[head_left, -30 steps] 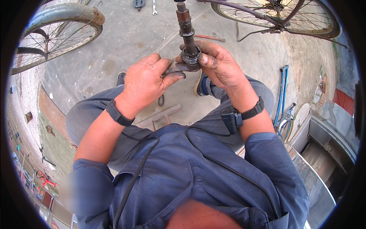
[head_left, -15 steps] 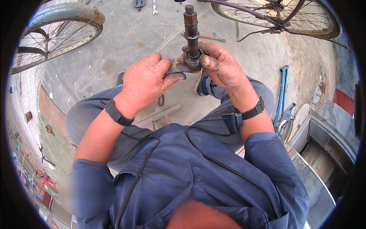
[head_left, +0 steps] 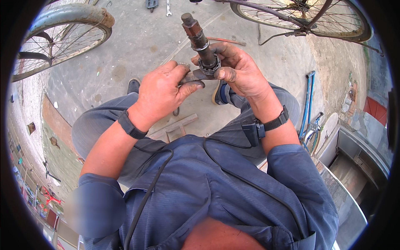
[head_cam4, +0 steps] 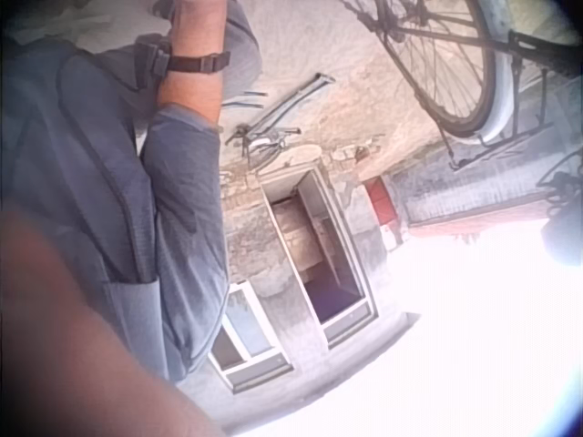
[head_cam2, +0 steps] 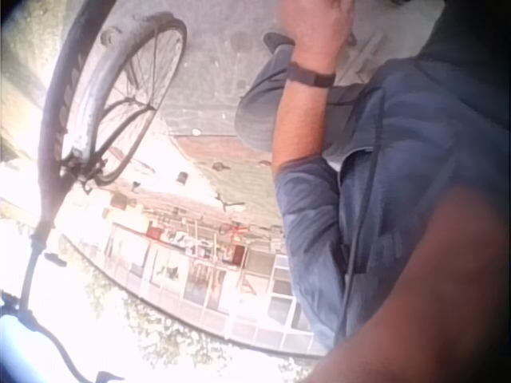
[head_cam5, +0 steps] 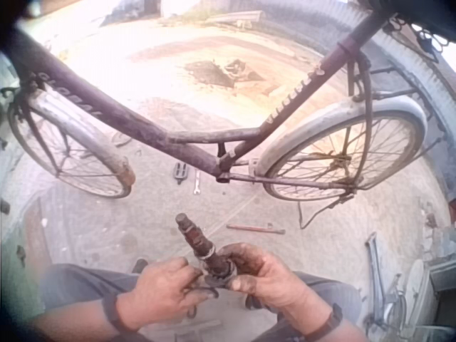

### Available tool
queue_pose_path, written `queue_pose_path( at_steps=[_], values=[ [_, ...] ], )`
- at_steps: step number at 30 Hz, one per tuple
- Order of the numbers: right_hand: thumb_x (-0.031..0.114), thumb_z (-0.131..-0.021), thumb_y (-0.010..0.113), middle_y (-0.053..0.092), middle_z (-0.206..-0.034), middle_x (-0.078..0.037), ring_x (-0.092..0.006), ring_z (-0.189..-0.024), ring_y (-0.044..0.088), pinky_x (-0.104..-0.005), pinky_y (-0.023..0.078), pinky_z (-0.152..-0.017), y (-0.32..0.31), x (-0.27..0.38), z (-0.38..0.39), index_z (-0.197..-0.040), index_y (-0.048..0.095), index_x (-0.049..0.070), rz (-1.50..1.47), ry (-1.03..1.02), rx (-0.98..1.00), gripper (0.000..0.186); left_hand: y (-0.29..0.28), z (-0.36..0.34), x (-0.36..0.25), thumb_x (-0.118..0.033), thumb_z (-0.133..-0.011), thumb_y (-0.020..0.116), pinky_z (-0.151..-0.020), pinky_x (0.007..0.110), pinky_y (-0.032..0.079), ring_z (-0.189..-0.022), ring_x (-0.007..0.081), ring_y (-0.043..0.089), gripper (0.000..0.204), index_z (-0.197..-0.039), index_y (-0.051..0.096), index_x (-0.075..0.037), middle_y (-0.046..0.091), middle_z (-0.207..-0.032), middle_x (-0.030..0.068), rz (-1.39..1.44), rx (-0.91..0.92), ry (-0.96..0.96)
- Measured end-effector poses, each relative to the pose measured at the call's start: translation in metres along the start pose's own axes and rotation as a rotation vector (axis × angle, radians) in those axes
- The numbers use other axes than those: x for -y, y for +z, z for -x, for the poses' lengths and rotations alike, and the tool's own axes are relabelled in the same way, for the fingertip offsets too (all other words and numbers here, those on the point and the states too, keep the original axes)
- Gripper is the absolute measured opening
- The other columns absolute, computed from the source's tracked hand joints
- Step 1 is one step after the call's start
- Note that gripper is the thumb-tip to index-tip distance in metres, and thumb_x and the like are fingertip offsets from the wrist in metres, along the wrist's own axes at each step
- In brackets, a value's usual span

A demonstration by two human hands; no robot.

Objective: The person removes a bicycle pedal from the crank arm using a hammer and a metal rod to loosen it. They then inspect the removed pedal and crank arm, and attempt to reattach the pedal to the crank arm.

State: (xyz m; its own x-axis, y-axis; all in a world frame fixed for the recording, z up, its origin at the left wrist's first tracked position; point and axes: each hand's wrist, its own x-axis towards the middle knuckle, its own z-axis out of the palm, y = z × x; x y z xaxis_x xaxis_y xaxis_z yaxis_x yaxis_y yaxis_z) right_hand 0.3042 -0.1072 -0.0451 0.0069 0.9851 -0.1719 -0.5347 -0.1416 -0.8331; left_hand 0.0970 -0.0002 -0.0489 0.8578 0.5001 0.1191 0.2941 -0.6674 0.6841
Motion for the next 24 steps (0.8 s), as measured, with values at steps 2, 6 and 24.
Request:
queue_pose_path(
  at_steps=[2, 6, 24],
  values=[
    [0.008, -0.084, 0.080, 0.064, -0.122, -0.007, -0.0179, -0.117, 0.060, -0.0344, 0.049, -0.101, -0.001, 0.000, -0.001, -0.131, 0.058, 0.002, -0.005, -0.008, 0.024, 0.052, 0.000, 0.000, 0.000, -0.046, -0.080, 0.078, -0.059, 0.041, 0.051, -0.071, 0.0302, 0.063, 0.043, -0.093, 0.068, -0.006, 0.058, -0.078, 0.0081, 0.005, -0.009, -0.006],
    [0.006, -0.083, 0.080, 0.064, -0.122, -0.007, -0.0186, -0.118, 0.059, -0.0353, 0.048, -0.103, -0.001, 0.002, 0.002, -0.130, 0.058, 0.001, -0.021, 0.002, 0.017, 0.052, 0.000, 0.000, -0.001, -0.046, -0.080, 0.078, -0.059, 0.040, 0.051, -0.071, 0.0295, 0.063, 0.044, -0.094, 0.068, -0.006, 0.057, -0.078, 0.0074, 0.001, -0.023, 0.003],
    [0.005, -0.076, 0.086, 0.064, -0.117, -0.005, -0.0192, -0.116, 0.060, -0.0351, 0.047, -0.102, 0.003, 0.013, 0.002, -0.124, 0.061, 0.002, 0.110, -0.031, 0.045, 0.054, -0.002, -0.002, 0.001, -0.044, -0.077, 0.081, -0.058, 0.039, 0.050, -0.071, 0.0283, 0.062, 0.041, -0.093, 0.068, -0.008, 0.057, -0.078, 0.0065, -0.003, -0.105, 0.059]
  ],
)
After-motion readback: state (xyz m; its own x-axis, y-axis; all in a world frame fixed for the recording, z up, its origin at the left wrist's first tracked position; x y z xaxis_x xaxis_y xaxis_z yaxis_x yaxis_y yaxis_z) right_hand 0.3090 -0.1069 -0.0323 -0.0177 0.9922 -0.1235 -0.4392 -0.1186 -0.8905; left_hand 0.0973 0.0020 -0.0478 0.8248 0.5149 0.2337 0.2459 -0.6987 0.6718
